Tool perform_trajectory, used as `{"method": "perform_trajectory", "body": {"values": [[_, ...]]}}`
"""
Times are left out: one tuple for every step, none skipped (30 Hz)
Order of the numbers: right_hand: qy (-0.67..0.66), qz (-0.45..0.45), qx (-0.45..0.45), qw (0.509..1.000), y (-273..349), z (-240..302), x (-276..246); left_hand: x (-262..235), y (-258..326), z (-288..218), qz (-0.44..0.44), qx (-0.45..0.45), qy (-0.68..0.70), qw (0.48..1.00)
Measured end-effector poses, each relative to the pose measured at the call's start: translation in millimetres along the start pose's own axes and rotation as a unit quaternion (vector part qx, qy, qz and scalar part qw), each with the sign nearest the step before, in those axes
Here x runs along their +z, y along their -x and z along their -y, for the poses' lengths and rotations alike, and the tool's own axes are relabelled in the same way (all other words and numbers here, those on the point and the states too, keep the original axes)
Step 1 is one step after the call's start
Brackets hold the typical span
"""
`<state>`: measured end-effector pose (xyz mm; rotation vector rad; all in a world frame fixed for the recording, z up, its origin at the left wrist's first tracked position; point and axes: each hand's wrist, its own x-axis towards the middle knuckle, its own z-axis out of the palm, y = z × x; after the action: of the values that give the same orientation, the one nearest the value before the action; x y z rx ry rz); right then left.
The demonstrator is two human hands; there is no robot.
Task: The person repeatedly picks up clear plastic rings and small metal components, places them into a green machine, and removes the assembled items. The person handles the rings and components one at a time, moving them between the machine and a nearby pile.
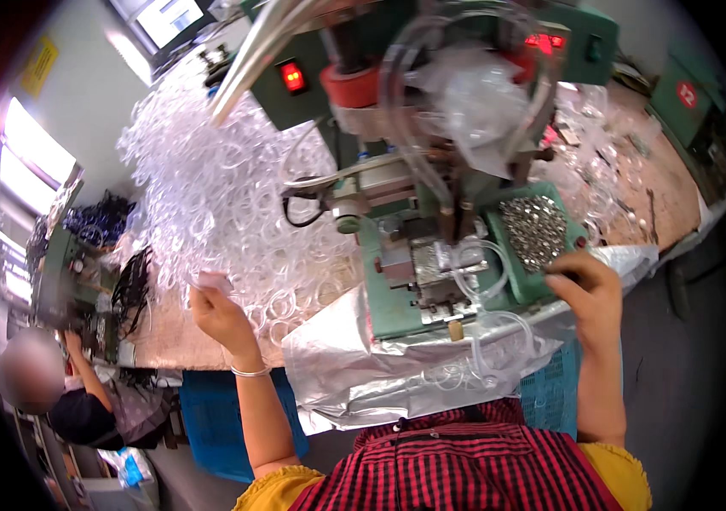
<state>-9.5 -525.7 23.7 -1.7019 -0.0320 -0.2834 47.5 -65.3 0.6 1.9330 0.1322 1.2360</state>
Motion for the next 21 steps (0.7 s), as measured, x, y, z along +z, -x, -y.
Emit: {"method": "perform_trajectory", "body": {"values": [[0.003, 0.049, -0.043, 0.998, -13.7, 15.3, 11.8, 2.5, -5.6, -2.5, -0.014, -0.069, 0.007, 0.998], [0.009, 0.061, -0.078, 0.995, -30.1, 22.3, 27.1, 11.1, -5.2, -9.1, -0.003, -0.168, 0.092, 0.981], [0.020, 0.070, -0.111, 0.991, -45.0, 25.5, 42.8, 23.2, -3.8, -14.5, 0.014, -0.270, 0.179, 0.946], [-0.023, 0.070, -0.070, 0.995, -57.1, 25.9, 58.9, 28.5, 2.2, -3.8, 0.078, -0.327, 0.229, 0.914], [-0.070, 0.066, -0.029, 0.995, -63.5, 24.7, 70.8, 39.7, 16.0, -13.6, 0.100, -0.346, 0.254, 0.897], [-0.094, 0.055, -0.035, 0.993, -58.8, 24.5, 82.8, 44.2, 30.9, -23.4, 0.115, -0.343, 0.287, 0.887], [-0.121, 0.051, -0.043, 0.990, -55.1, 21.5, 91.5, 44.3, 43.1, -33.0, 0.124, -0.340, 0.316, 0.877], [-0.131, 0.044, -0.042, 0.990, -56.2, 18.9, 89.5, 48.9, 51.8, -44.3, 0.130, -0.331, 0.338, 0.871], [-0.145, 0.042, -0.038, 0.988, -55.8, 17.1, 90.0, 47.7, 59.7, -56.6, 0.133, -0.322, 0.356, 0.867], [-0.160, 0.039, -0.040, 0.986, -56.6, 18.9, 91.1, 45.8, 60.4, -71.5, 0.134, -0.308, 0.376, 0.864], [-0.130, 0.039, -0.044, 0.990, -57.0, 17.7, 90.0, 44.3, 57.1, -87.5, 0.141, -0.239, 0.398, 0.875], [-0.100, 0.041, -0.055, 0.993, -60.6, 18.7, 87.2, 43.9, 47.7, -106.8, 0.143, -0.162, 0.421, 0.881], [-0.069, 0.044, -0.064, 0.995, -63.6, 21.6, 87.6, 41.0, 38.7, -126.5, 0.143, -0.087, 0.439, 0.883], [-0.077, 0.063, -0.029, 0.995, -61.6, 30.5, 87.0, 39.6, 31.6, -145.4, 0.170, -0.003, 0.451, 0.876], [-0.142, 0.078, -0.013, 0.987, -59.9, 33.1, 90.3, 41.1, 24.8, -158.3, 0.182, 0.075, 0.457, 0.867], [-0.206, 0.093, 0.004, 0.974, -57.1, 34.3, 94.4, 50.6, 22.7, -166.7, 0.174, 0.098, 0.428, 0.882], [-0.268, 0.108, 0.021, 0.957, -55.0, 35.9, 98.5, 61.7, 20.5, -175.1, 0.164, 0.119, 0.398, 0.895], [-0.246, 0.081, 0.012, 0.966, -52.5, 35.1, 101.5, 72.6, 20.7, -180.2, 0.161, 0.049, 0.387, 0.907], [-0.271, 0.068, 0.020, 0.960, -49.3, 37.3, 103.6, 78.0, 18.4, -181.3, 0.148, 0.058, 0.397, 0.904], [-0.295, 0.054, 0.028, 0.954, -45.8, 42.0, 104.5, 82.6, 16.7, -182.1, 0.135, 0.067, 0.407, 0.901], [-0.319, 0.042, 0.044, 0.946, -40.5, 44.8, 105.3, 82.6, 18.7, -179.6, 0.122, 0.070, 0.412, 0.900]]}}
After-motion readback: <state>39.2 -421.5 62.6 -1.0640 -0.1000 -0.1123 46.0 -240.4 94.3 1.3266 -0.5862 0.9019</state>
